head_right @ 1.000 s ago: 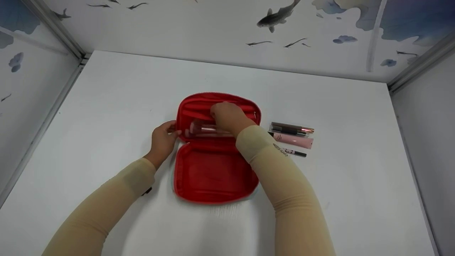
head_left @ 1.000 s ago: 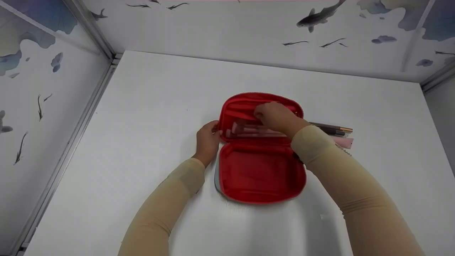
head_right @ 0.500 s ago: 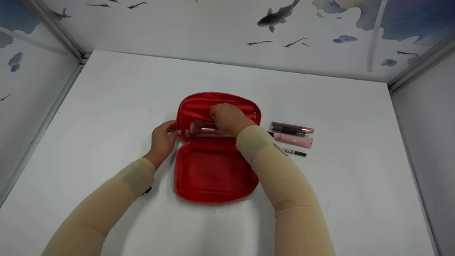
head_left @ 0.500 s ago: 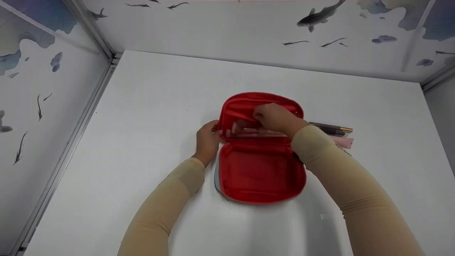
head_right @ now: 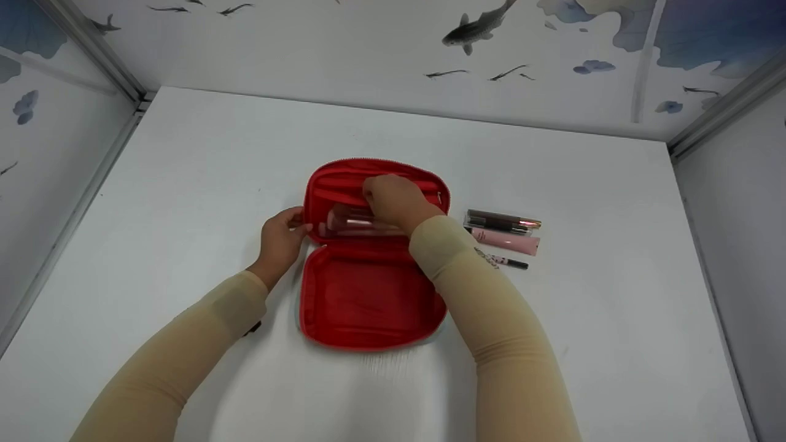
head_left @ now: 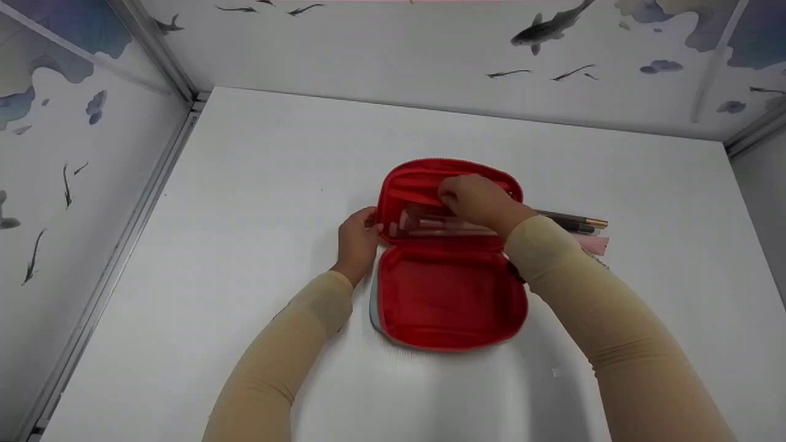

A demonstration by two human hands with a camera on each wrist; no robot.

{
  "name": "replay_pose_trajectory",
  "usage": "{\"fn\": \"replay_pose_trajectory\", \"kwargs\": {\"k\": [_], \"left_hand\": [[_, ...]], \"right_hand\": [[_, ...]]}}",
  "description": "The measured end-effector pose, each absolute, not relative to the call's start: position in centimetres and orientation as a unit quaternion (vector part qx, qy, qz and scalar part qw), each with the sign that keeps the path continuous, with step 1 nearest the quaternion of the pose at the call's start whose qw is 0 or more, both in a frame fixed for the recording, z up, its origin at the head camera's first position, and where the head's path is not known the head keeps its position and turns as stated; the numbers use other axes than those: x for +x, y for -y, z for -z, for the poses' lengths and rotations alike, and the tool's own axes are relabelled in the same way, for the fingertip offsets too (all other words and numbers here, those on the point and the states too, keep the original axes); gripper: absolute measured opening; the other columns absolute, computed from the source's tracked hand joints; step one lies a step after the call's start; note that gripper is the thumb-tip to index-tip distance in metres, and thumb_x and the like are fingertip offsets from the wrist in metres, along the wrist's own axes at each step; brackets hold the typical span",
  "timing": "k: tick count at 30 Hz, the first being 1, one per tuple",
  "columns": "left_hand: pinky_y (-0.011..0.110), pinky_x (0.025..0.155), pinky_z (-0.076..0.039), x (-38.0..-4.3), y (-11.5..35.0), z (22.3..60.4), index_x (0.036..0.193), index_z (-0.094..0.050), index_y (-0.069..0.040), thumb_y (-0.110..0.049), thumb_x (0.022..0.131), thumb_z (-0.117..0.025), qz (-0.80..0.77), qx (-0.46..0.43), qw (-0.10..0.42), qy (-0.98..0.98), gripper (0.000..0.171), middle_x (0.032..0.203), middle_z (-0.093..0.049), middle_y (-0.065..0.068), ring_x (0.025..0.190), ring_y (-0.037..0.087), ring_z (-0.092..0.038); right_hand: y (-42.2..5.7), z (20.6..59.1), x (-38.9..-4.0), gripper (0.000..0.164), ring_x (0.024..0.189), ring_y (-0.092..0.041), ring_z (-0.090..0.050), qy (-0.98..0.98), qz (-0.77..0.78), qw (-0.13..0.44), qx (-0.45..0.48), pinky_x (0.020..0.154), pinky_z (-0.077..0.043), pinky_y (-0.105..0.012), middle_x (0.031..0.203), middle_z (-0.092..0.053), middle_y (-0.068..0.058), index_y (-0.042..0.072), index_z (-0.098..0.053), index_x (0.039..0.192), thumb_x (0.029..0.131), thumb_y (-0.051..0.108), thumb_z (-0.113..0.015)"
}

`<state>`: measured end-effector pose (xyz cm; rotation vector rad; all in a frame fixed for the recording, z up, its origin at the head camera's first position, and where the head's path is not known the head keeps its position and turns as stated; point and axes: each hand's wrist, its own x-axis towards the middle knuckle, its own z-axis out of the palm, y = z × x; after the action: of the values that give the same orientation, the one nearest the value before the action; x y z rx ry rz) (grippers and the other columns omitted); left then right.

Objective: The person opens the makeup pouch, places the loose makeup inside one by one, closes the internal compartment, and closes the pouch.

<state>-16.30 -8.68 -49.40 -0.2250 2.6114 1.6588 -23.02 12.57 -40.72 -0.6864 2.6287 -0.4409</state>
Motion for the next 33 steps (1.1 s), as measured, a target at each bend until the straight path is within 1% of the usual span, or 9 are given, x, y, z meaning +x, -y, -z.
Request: {"fn": "replay_pose_trajectory", "kwargs": {"k": [3, 10, 18, 24, 26, 33], "left_hand": [[0.031, 0.093, -0.049, -16.3, 8.7, 49.2, 0.127, -0.058, 0.001, 0.001, 0.093, -0.058, -0.534, -0.069, 0.021, -0.843, 0.034, 0.115, -0.064, 0.012, 0.11, 0.023, -0.058], [0.031, 0.093, -0.048, -16.4, 8.5, 49.0, 0.127, -0.058, 0.002, 0.002, 0.092, -0.059, -0.531, -0.067, 0.02, -0.845, 0.035, 0.116, -0.064, 0.014, 0.11, 0.024, -0.059], [0.03, 0.095, -0.047, -16.6, 8.4, 48.9, 0.129, -0.056, 0.002, 0.001, 0.093, -0.058, -0.526, -0.073, 0.032, -0.847, 0.036, 0.118, -0.064, 0.014, 0.112, 0.023, -0.058], [0.031, 0.096, -0.047, -16.7, 8.5, 48.8, 0.131, -0.055, 0.002, 0.001, 0.094, -0.057, -0.52, -0.078, 0.04, -0.85, 0.037, 0.119, -0.063, 0.014, 0.113, 0.023, -0.058], [0.032, 0.097, -0.046, -16.7, 8.5, 48.9, 0.131, -0.055, 0.002, 0.001, 0.094, -0.057, -0.52, -0.079, 0.04, -0.849, 0.037, 0.119, -0.063, 0.014, 0.113, 0.023, -0.057], [0.033, 0.092, -0.049, -16.9, 8.6, 48.9, 0.123, -0.06, 0.002, 0.004, 0.091, -0.059, -0.508, -0.067, 0.02, -0.859, 0.032, 0.112, -0.066, 0.015, 0.106, 0.024, -0.061]], "right_hand": [[-12.8, 40.6, -23.1, 0.02, 0.099, -0.026, -0.059, -0.938, 0.16, 0.177, -0.253, 0.093, -0.048, -0.042, 0.107, -0.066, -0.01, 0.005, -0.064, 0.113, 0.097, 0.011, -0.053], [-13.1, 40.2, -23.0, 0.024, 0.103, -0.025, -0.059, -0.943, 0.176, 0.171, -0.225, 0.095, -0.048, -0.043, 0.112, -0.065, -0.009, 0.008, -0.065, 0.118, 0.095, 0.011, -0.058], [-13.2, 40.2, -22.8, 0.025, 0.103, -0.025, -0.059, -0.943, 0.177, 0.161, -0.229, 0.095, -0.048, -0.044, 0.112, -0.066, -0.01, 0.007, -0.065, 0.119, 0.095, 0.009, -0.058], [-13.3, 40.2, -22.7, 0.026, 0.104, -0.024, -0.059, -0.945, 0.178, 0.16, -0.224, 0.096, -0.048, -0.043, 0.113, -0.066, -0.007, 0.011, -0.065, 0.12, 0.095, 0.01, -0.06], [-13.4, 40.2, -22.7, 0.028, 0.105, -0.024, -0.059, -0.946, 0.177, 0.159, -0.221, 0.097, -0.048, -0.043, 0.114, -0.065, -0.006, 0.011, -0.064, 0.122, 0.095, 0.011, -0.06], [-14.3, 40.4, -22.4, 0.028, 0.114, -0.026, -0.056, -0.947, 0.174, 0.144, -0.227, 0.1, -0.045, -0.044, 0.119, -0.064, -0.009, 0.007, -0.063, 0.122, 0.094, 0.008, -0.06]]}}
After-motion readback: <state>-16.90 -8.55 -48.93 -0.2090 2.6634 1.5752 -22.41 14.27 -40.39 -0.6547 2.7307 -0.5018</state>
